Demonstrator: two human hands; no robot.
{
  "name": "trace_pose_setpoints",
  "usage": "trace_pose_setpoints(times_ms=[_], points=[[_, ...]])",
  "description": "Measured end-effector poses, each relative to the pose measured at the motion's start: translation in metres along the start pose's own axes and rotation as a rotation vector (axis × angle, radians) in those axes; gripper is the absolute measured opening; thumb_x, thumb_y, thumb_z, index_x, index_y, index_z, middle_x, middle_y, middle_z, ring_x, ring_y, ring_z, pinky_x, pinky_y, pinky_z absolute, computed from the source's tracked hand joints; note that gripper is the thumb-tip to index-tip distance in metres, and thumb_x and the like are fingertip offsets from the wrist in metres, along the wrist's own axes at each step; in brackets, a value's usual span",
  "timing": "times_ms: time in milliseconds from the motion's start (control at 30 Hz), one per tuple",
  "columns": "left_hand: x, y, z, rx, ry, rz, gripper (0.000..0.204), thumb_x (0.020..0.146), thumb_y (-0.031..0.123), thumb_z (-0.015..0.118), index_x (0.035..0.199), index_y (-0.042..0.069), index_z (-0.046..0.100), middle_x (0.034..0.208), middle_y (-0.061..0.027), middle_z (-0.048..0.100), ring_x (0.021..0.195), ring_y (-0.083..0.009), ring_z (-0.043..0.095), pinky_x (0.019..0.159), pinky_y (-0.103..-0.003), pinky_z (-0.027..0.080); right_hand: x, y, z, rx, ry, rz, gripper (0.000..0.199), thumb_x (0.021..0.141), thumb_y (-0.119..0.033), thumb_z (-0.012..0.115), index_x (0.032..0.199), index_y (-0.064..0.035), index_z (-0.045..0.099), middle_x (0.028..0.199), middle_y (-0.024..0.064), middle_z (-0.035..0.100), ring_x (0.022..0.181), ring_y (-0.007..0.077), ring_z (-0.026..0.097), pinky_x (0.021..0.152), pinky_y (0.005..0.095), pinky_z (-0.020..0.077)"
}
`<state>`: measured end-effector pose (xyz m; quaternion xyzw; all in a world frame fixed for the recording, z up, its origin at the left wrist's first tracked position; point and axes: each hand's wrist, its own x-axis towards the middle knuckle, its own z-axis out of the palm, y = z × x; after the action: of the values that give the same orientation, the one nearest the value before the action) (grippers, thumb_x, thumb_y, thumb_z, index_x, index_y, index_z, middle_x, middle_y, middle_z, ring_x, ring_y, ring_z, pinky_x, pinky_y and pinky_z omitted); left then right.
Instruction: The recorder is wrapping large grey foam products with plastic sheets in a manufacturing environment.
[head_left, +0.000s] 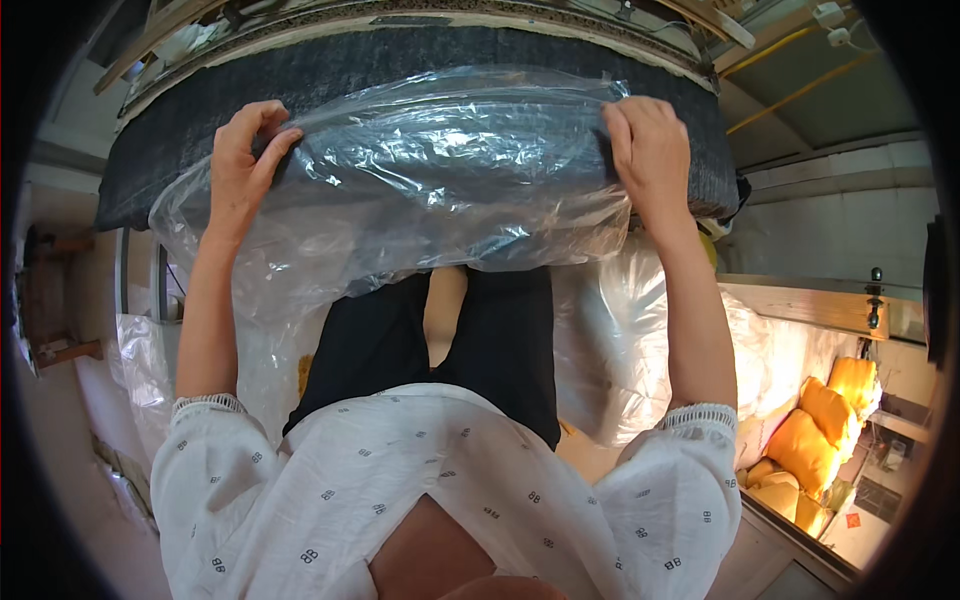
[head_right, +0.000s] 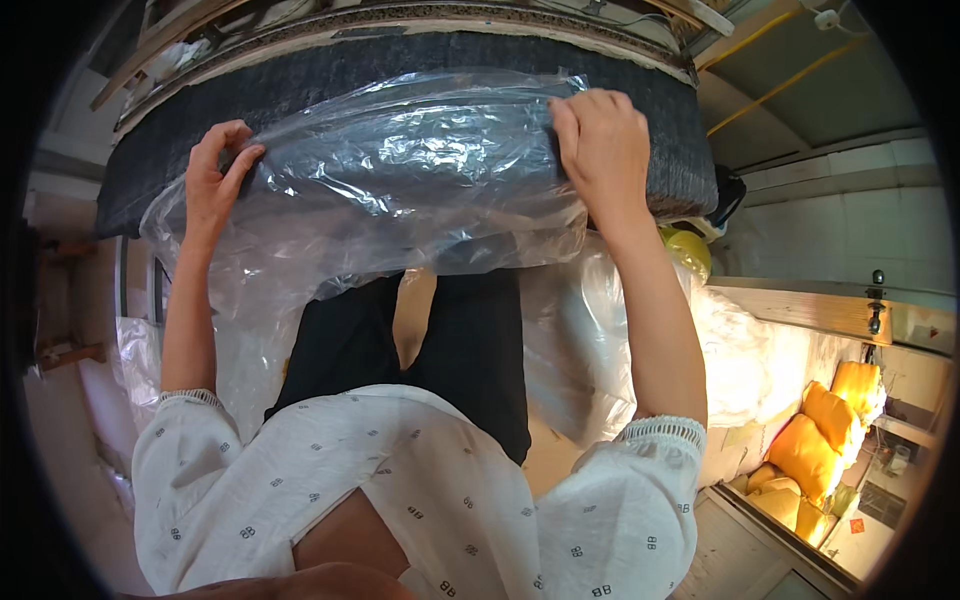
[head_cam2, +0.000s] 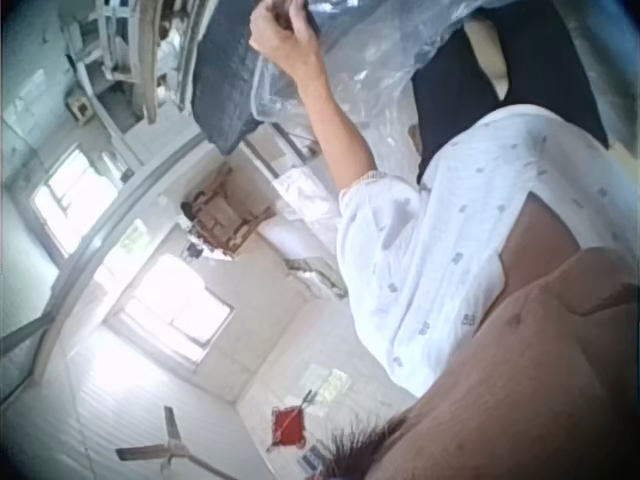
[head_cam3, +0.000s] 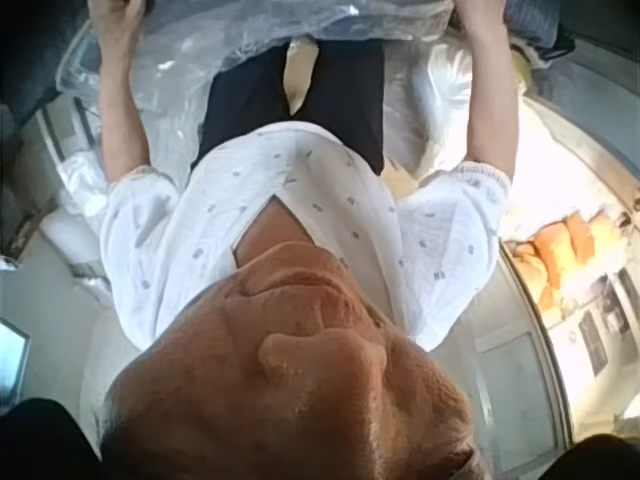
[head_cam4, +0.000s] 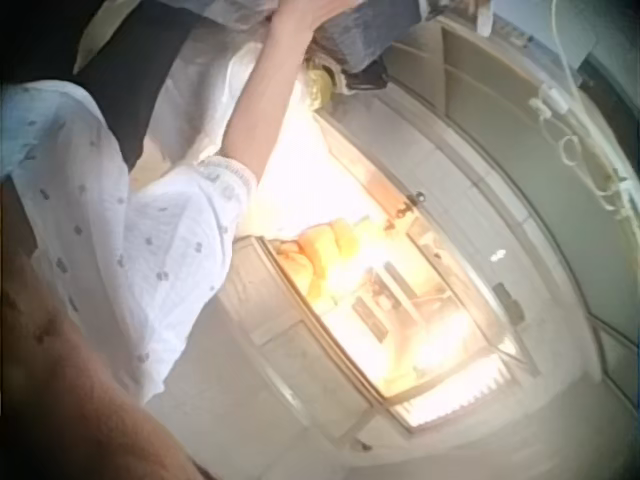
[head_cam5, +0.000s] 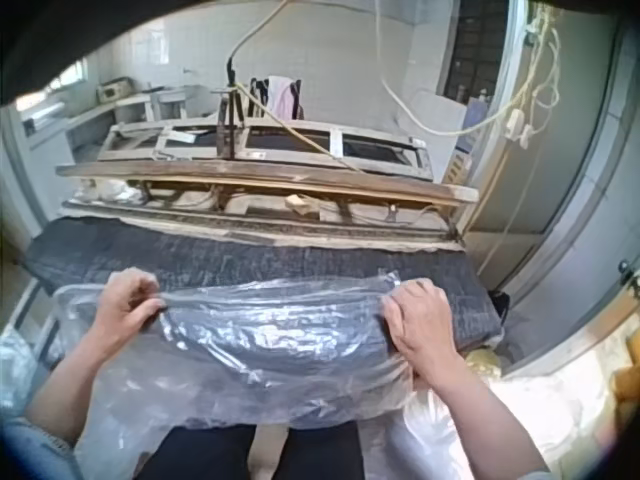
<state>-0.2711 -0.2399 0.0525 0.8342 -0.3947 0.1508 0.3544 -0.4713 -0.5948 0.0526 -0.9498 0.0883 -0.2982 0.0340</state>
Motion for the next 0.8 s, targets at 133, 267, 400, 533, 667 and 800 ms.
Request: trace_pose_setpoints(times_ms=[133, 267, 400, 533, 667, 800], points=[[-0.012, 0.001, -0.007, 0.105, -0.066, 0.093, 0.022, 0.075, 0.015, 0.068, 0.093, 0.007, 0.058, 0.079, -0.0029, 0.057, 0.073, -0.0158, 0.053, 0.071, -0.029, 0.037, 0.016, 0.019, 0.016, -0.077, -0.034, 0.169, 0.026, 0.077, -0.032, 0.064, 0.078, -0.0066, 0.060, 0.075, 0.0068, 0.059, 0.075, 0.0281, 0.054, 0.065, 0.0405, 0.0404], [-0.036, 0.000, -0.022, 0.279, -0.063, 0.152, 0.022, 0.075, 0.018, 0.068, 0.092, 0.008, 0.059, 0.076, -0.0020, 0.054, 0.070, -0.0163, 0.052, 0.069, -0.030, 0.033, 0.011, 0.027, 0.029, -0.055, -0.012, 0.350, 0.038, 0.073, -0.040, 0.067, 0.093, -0.0089, 0.059, 0.087, 0.0076, 0.059, 0.083, 0.0273, 0.055, 0.068, 0.0407, 0.0416], [-0.057, -0.003, -0.034, 0.297, -0.078, 0.056, 0.016, 0.075, 0.016, 0.068, 0.087, 0.008, 0.059, 0.070, -0.0017, 0.050, 0.066, -0.0142, 0.048, 0.068, -0.028, 0.032, 0.012, 0.057, 0.032, 0.092, -0.115, 0.440, 0.054, 0.069, -0.045, 0.069, 0.107, -0.0094, 0.056, 0.099, 0.0085, 0.057, 0.093, 0.0255, 0.055, 0.075, 0.0403, 0.0427], [-0.074, -0.017, -0.042, -0.117, -0.160, -0.294, 0.010, 0.076, 0.011, 0.066, 0.080, 0.006, 0.058, 0.069, 0.0003, 0.048, 0.067, -0.0072, 0.044, 0.069, -0.021, 0.032, 0.029, 0.070, 0.030, 0.404, -0.334, 0.434, 0.035, 0.073, -0.029, 0.069, 0.094, -0.0024, 0.061, 0.089, 0.0049, 0.060, 0.082, 0.0155, 0.056, 0.073, 0.0301, 0.0430], [-0.070, -0.032, -0.056, -0.265, -0.162, -0.387, 0.008, 0.081, 0.009, 0.063, 0.079, 0.006, 0.056, 0.073, 0.0044, 0.048, 0.070, -0.0038, 0.042, 0.069, -0.017, 0.032, 0.039, 0.063, 0.019, 0.716, -0.401, 0.456, 0.012, 0.078, -0.014, 0.066, 0.083, -0.0033, 0.063, 0.079, -0.0007, 0.061, 0.070, 0.0077, 0.053, 0.068, 0.0219, 0.0419], [-0.043, -0.030, -0.064, -0.641, 0.040, -0.409, 0.011, 0.089, 0.016, 0.056, 0.080, 0.009, 0.056, 0.077, 0.0075, 0.048, 0.072, -0.0027, 0.043, 0.067, -0.017, 0.034, 0.050, 0.050, -0.007, 1.208, -0.114, 0.523, 0.015, 0.084, -0.016, 0.062, 0.095, -0.0072, 0.057, 0.086, 0.0009, 0.063, 0.068, 0.0077, 0.055, 0.064, 0.0223, 0.0434]])
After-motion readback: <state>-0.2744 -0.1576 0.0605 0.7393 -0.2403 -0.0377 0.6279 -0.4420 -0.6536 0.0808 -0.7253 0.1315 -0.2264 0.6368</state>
